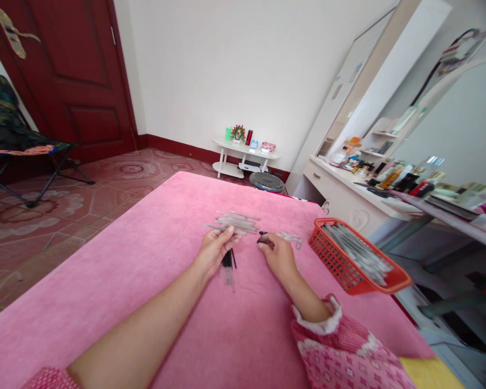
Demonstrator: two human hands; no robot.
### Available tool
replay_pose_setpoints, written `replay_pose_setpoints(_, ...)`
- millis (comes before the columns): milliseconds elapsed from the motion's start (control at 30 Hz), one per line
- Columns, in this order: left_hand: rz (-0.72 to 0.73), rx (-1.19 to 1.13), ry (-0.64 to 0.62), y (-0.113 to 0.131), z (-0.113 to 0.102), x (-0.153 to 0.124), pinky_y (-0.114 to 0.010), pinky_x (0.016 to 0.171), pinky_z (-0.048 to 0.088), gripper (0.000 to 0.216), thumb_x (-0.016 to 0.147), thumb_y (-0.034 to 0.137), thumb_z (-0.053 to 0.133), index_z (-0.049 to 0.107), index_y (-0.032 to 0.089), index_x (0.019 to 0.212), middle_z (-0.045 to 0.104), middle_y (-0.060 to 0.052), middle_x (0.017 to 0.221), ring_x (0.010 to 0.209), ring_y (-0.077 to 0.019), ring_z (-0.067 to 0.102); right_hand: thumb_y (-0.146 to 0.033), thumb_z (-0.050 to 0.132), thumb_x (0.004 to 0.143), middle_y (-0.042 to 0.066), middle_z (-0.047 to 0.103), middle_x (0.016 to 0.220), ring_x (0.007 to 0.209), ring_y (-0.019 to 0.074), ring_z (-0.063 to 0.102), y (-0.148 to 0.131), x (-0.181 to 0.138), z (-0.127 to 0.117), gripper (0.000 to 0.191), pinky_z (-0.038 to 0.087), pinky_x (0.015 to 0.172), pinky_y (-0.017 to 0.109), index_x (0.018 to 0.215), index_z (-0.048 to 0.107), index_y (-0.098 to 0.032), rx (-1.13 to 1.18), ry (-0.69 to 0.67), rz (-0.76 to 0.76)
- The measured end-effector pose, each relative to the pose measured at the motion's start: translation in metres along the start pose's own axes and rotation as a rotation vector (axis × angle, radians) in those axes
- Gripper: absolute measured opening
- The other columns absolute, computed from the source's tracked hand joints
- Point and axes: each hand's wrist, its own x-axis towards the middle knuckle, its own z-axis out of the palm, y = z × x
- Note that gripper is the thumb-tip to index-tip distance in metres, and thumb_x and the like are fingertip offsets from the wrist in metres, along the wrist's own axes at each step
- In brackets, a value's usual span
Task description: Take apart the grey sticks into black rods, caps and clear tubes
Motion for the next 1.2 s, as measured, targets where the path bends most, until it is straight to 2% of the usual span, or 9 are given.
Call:
replay_pose_setpoints(100,0.022,0.049,-0.006,-0.001,0.001,-0.001,-0.02,0.066,0.054,0.018,0.064,0.021,0.073,0.065,0.008,0.073,0.069,-0.006,0.072,0.066,-0.012,0.065,-0.018,0.055,0.068,0.004,0.066,0.075,0.069,0.0164,0.059,-0.014,-0.001,-0.001,0.011,0.045,0.066,0.028,0.077,0.062,-0.016,0.317,0.012,0.01)
replay_pose_setpoints(167,0.035,0.078,-0.018,-0.002,0.001,-0.002,-0.021,0.067,0.053,0.02,0.064,0.023,0.073,0.064,0.008,0.074,0.069,-0.007,0.073,0.067,-0.0127,0.066,-0.018,0.056,0.067,0.004,0.066,0.074,0.069,0.0161,0.059,-0.024,-0.002,-0.003,0.011,0.045,0.066,0.028,0.075,0.062,-0.015,0.396,0.034,0.012)
replay_pose_setpoints(300,0.041,0.112,-0.04,-0.003,0.002,-0.002,-0.022,0.069,0.053,0.023,0.064,0.026,0.073,0.064,0.008,0.075,0.069,-0.007,0.074,0.069,-0.0138,0.066,-0.019,0.057,0.068,0.003,0.066,0.074,0.069,0.0158,0.06,-0.035,-0.006,-0.004,0.011,0.045,0.065,0.027,0.076,0.063,-0.016,0.384,0.057,0.004)
replay_pose_setpoints(733,0.052,0.174,-0.071,-0.006,0.006,-0.007,-0.022,0.066,0.053,0.028,0.061,0.028,0.075,0.062,0.009,0.078,0.069,-0.006,0.071,0.065,-0.0135,0.065,-0.019,0.057,0.068,0.003,0.066,0.074,0.069,0.0156,0.058,-0.033,-0.007,0.0,0.01,0.044,0.065,0.027,0.075,0.062,-0.016,0.386,0.084,0.009)
replay_pose_setpoints(900,0.079,0.201,-0.087,-0.005,0.007,-0.008,-0.023,0.066,0.053,0.028,0.06,0.028,0.075,0.062,0.011,0.078,0.068,-0.003,0.069,0.065,-0.0133,0.065,-0.022,0.053,0.072,0.001,0.06,0.066,0.062,0.0135,0.053,-0.029,-0.009,0.002,0.009,0.04,0.057,0.023,0.072,0.06,-0.016,0.358,0.038,-0.004)
replay_pose_setpoints(967,0.085,0.224,-0.097,-0.006,0.007,-0.009,-0.024,0.066,0.053,0.028,0.06,0.028,0.075,0.061,0.011,0.079,0.068,-0.004,0.07,0.064,-0.0136,0.065,-0.026,0.051,0.075,-0.001,0.057,0.06,0.057,0.0123,0.05,-0.026,-0.01,0.003,0.014,0.037,0.052,0.021,0.068,0.058,-0.017,0.331,0.015,-0.002)
replay_pose_setpoints(1133,0.089,0.243,-0.133,-0.007,0.008,-0.01,-0.025,0.068,0.053,0.028,0.061,0.028,0.074,0.06,0.011,0.079,0.068,-0.005,0.072,0.066,-0.0146,0.065,-0.041,0.037,0.085,-0.002,0.049,0.048,0.045,0.0108,0.045,-0.023,-0.012,0.004,0.041,0.033,0.045,0.021,0.057,0.053,-0.017,0.338,-0.032,0.065)
replay_pose_setpoints(1200,0.093,0.232,-0.127,-0.007,0.008,-0.009,-0.024,0.068,0.053,0.027,0.062,0.027,0.073,0.061,0.011,0.08,0.068,-0.004,0.072,0.066,-0.0139,0.065,-0.044,0.037,0.085,-0.002,0.05,0.048,0.043,0.0109,0.045,-0.024,-0.012,0.004,0.04,0.033,0.044,0.021,0.059,0.053,-0.017,0.393,-0.068,0.092)
